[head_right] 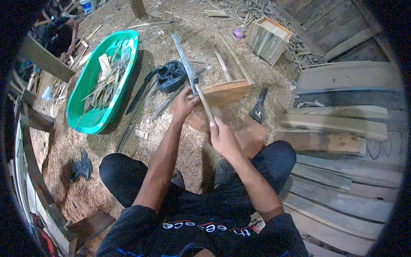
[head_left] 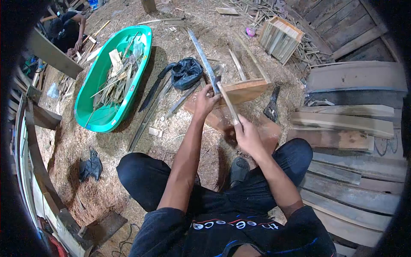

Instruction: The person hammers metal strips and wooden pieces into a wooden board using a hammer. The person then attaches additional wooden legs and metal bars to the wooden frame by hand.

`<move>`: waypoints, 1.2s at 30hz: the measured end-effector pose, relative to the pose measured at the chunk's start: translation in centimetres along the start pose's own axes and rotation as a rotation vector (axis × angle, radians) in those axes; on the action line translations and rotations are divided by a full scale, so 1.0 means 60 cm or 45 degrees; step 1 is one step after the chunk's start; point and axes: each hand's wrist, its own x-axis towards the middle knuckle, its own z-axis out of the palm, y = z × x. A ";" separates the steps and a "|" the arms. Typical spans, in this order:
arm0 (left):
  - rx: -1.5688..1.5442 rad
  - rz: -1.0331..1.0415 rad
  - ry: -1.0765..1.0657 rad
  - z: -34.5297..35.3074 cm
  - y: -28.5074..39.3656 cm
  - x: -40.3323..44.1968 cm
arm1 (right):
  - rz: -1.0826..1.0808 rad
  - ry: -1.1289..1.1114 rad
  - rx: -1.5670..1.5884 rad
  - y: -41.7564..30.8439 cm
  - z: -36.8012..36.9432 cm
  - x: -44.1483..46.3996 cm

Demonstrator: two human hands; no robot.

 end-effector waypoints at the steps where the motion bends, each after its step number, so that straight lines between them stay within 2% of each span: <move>1: -0.092 -0.137 -0.037 -0.002 0.016 -0.003 | -0.018 -0.040 -0.001 0.013 -0.002 0.004; 2: -0.091 -0.126 -0.031 0.000 0.015 0.009 | -0.046 -0.085 -0.004 0.020 -0.003 0.012; 3: -0.091 -0.128 -0.021 0.002 0.010 0.011 | -0.073 0.056 0.088 -0.007 -0.002 0.011; 6: -0.036 -0.113 -0.004 0.004 -0.010 -0.003 | -0.114 0.127 0.087 -0.015 -0.001 0.007; 7: -0.008 -0.077 -0.008 0.002 -0.014 -0.004 | -0.047 0.066 0.133 0.001 0.010 0.005; 10: 0.025 -0.036 -0.003 0.000 0.013 0.006 | -0.182 -0.041 -0.014 0.025 0.006 0.013; 11: 0.059 -0.048 0.000 -0.003 0.029 0.007 | -0.222 0.085 -0.010 0.016 0.009 0.008; 14: -0.003 -0.106 -0.011 -0.002 0.017 -0.004 | -0.153 0.165 0.140 -0.027 0.001 0.004; 15: -0.011 -0.090 -0.013 -0.003 0.011 -0.006 | -0.063 0.099 0.162 -0.026 0.003 0.000; 17: 0.000 -0.075 -0.013 0.001 -0.003 -0.001 | -0.162 0.022 0.032 0.033 0.006 0.005; 18: -0.017 -0.093 -0.014 0.001 0.012 0.003 | -0.220 -0.013 -0.037 0.025 0.003 0.014; 22: 0.051 -0.131 0.002 -0.002 0.021 -0.002 | -0.136 0.170 0.154 -0.026 -0.002 0.001; 23: 0.046 -0.128 -0.019 -0.005 0.017 -0.005 | -0.143 0.178 0.105 -0.006 0.009 -0.004; 26: -0.009 -0.048 -0.036 0.002 -0.015 0.012 | -0.135 -0.062 -0.072 0.047 0.007 0.002; 29: -0.067 -0.058 -0.031 -0.003 0.001 0.015 | -0.090 0.058 0.056 -0.002 0.000 -0.003; 31: -0.095 -0.087 -0.048 -0.007 0.007 -0.001 | -0.082 0.109 0.072 0.005 0.009 -0.011; 34: -0.142 -0.147 -0.113 -0.005 0.019 0.011 | -0.083 -0.152 -0.034 0.008 -0.007 0.001; 35: -0.140 -0.173 -0.115 -0.004 0.017 0.009 | 0.000 -0.097 -0.035 -0.001 -0.009 -0.003; 36: -0.137 -0.212 -0.121 -0.006 0.026 0.002 | -0.062 -0.011 0.000 -0.002 -0.003 0.000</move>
